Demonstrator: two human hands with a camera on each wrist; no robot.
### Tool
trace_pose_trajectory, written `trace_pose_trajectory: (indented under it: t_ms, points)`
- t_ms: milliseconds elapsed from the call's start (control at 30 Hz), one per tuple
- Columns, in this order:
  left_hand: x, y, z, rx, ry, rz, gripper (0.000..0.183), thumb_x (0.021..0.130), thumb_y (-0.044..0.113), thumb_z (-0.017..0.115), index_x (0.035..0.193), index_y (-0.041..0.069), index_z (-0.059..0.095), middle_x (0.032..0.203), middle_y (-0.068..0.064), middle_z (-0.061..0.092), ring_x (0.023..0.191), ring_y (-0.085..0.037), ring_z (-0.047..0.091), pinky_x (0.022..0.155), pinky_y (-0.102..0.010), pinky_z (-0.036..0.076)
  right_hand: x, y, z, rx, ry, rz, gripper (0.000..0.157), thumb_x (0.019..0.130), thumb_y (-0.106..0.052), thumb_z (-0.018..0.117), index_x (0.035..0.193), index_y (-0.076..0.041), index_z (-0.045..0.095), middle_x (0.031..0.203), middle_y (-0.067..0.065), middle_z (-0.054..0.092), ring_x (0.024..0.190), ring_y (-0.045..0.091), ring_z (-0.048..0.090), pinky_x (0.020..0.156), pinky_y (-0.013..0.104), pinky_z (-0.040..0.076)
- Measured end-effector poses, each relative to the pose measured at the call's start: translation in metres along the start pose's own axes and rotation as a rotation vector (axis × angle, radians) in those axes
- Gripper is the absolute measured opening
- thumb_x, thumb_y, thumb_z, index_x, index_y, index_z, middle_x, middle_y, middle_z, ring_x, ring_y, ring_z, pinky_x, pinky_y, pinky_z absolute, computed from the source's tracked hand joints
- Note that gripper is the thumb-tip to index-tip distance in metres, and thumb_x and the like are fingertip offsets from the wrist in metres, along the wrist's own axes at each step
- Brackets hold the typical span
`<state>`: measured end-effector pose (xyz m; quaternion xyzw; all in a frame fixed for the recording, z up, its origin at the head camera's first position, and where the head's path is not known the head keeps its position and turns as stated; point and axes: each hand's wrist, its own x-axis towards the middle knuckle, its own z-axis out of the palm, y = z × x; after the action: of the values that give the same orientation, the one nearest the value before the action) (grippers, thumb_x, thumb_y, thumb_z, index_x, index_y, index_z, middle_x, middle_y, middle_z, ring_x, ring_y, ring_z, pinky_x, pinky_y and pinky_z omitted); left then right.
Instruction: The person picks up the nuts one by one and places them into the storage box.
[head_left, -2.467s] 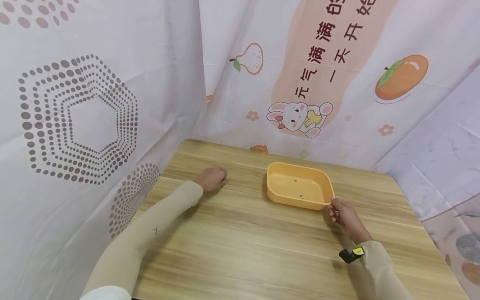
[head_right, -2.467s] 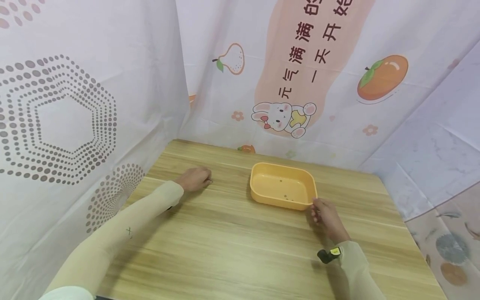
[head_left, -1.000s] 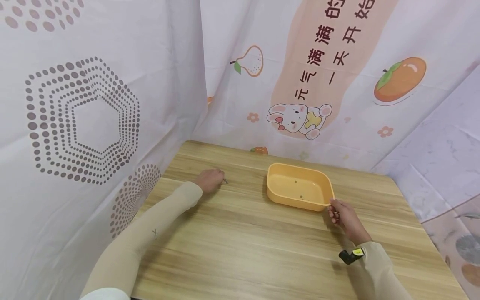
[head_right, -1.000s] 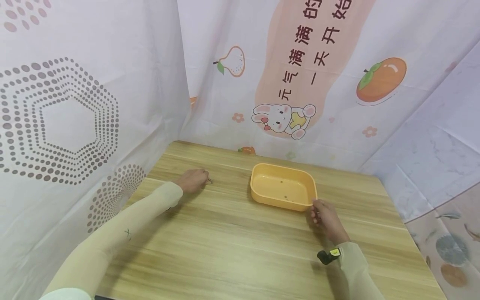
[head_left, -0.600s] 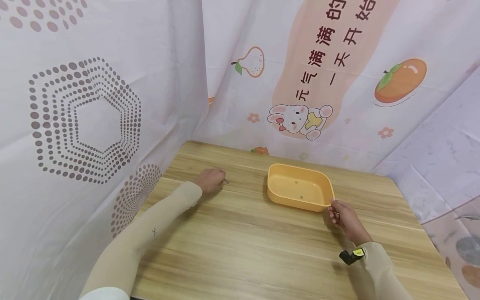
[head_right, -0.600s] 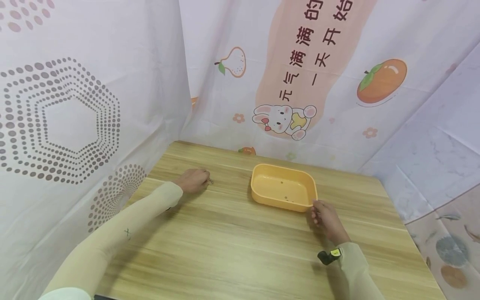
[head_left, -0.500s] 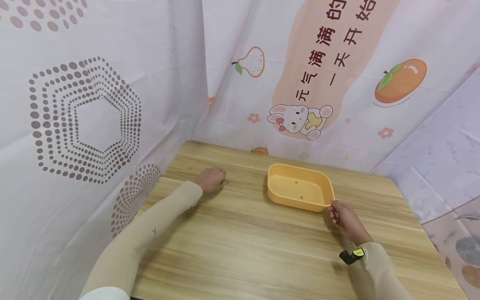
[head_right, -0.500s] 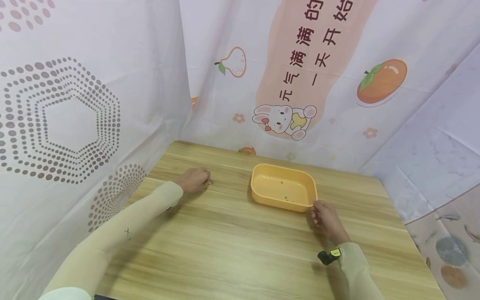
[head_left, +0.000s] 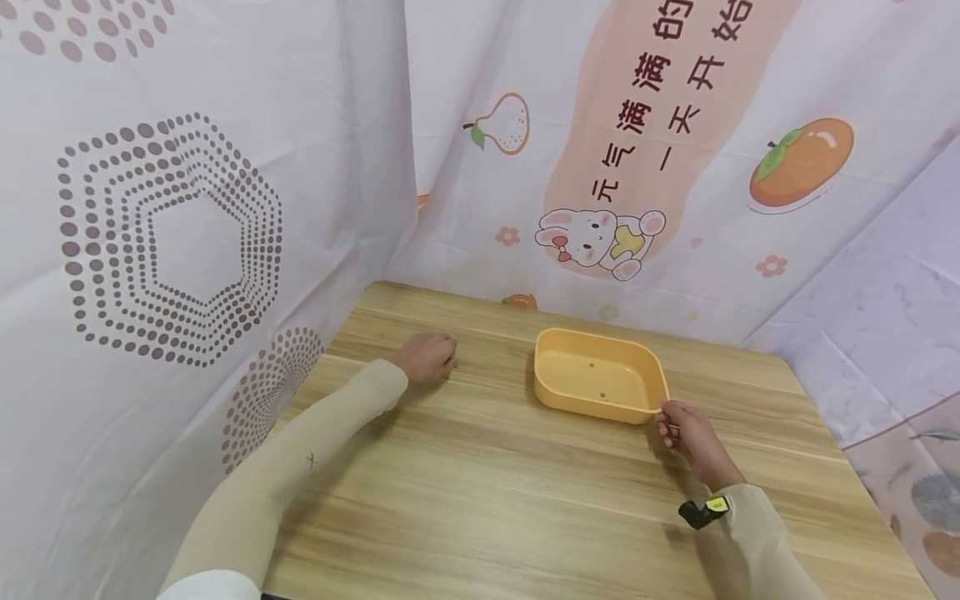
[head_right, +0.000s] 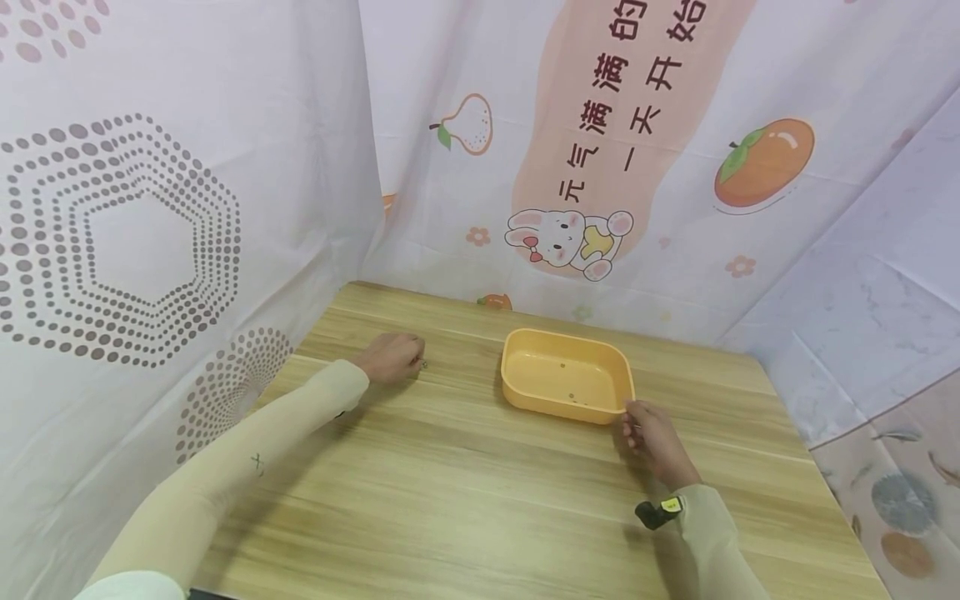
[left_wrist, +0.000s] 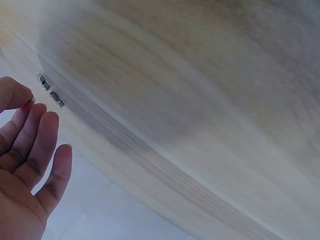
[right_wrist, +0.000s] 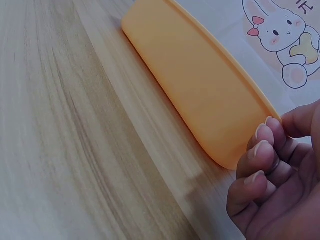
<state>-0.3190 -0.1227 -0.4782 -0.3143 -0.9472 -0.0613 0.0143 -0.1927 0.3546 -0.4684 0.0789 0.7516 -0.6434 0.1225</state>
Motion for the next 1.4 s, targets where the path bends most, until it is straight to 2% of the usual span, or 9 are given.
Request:
trace_pose_trajectory:
  t_ms: [333, 633, 833, 967, 1233, 1400]
  points:
    - [-0.001, 0.004, -0.006, -0.004, 0.025, 0.034, 0.021, 0.091, 0.012, 0.054, 0.070, 0.015, 0.052, 0.069, 0.003, 0.051, 0.057, -0.009, 0.045, 0.051, -0.022, 0.041, 0.000, -0.001, 0.000, 0.000, 0.001, -0.002, 0.040, 0.102, -0.033, 0.041, 0.095, 0.004, 0.052, 0.069, -0.001, 0.052, 0.056, 0.011, 0.048, 0.052, 0.026, 0.041]
    - [0.003, 0.003, -0.004, -0.004, 0.077, 0.070, 0.023, 0.087, 0.007, 0.051, 0.066, 0.016, 0.049, 0.063, 0.004, 0.046, 0.054, -0.009, 0.041, 0.047, -0.022, 0.038, 0.005, 0.005, -0.003, 0.011, 0.014, 0.000, 0.040, 0.102, -0.034, 0.041, 0.094, 0.003, 0.053, 0.068, -0.001, 0.052, 0.055, 0.010, 0.048, 0.051, 0.026, 0.041]
    - [0.006, 0.005, -0.005, 0.013, 0.091, 0.084, 0.027, 0.088, 0.006, 0.051, 0.064, 0.017, 0.046, 0.061, 0.005, 0.043, 0.052, -0.008, 0.038, 0.046, -0.021, 0.035, 0.000, 0.001, 0.000, 0.008, 0.008, -0.003, 0.039, 0.103, -0.032, 0.041, 0.094, 0.004, 0.052, 0.069, 0.001, 0.052, 0.056, 0.011, 0.048, 0.051, 0.027, 0.041]
    - [0.008, 0.008, -0.006, 0.021, 0.084, 0.080, 0.024, 0.088, 0.007, 0.050, 0.066, 0.017, 0.048, 0.063, 0.005, 0.045, 0.053, -0.007, 0.039, 0.046, -0.019, 0.035, -0.002, -0.001, 0.001, -0.002, 0.007, 0.003, 0.039, 0.103, -0.032, 0.040, 0.094, 0.003, 0.052, 0.070, 0.001, 0.052, 0.056, 0.012, 0.048, 0.052, 0.027, 0.041]
    - [0.010, 0.014, -0.007, 0.016, 0.079, 0.043, 0.014, 0.088, 0.009, 0.052, 0.079, 0.013, 0.061, 0.077, 0.005, 0.058, 0.061, -0.006, 0.049, 0.053, -0.018, 0.043, 0.000, 0.000, 0.000, 0.011, 0.000, 0.001, 0.039, 0.103, -0.032, 0.041, 0.095, 0.004, 0.052, 0.070, 0.001, 0.052, 0.057, 0.011, 0.048, 0.052, 0.026, 0.041]
    - [0.013, 0.016, -0.008, 0.017, 0.077, 0.047, 0.013, 0.089, 0.010, 0.052, 0.083, 0.013, 0.063, 0.081, 0.004, 0.060, 0.064, -0.006, 0.050, 0.055, -0.018, 0.044, 0.000, 0.000, 0.000, 0.014, -0.005, 0.000, 0.039, 0.103, -0.032, 0.040, 0.095, 0.004, 0.052, 0.070, 0.000, 0.052, 0.057, 0.011, 0.048, 0.052, 0.026, 0.042]
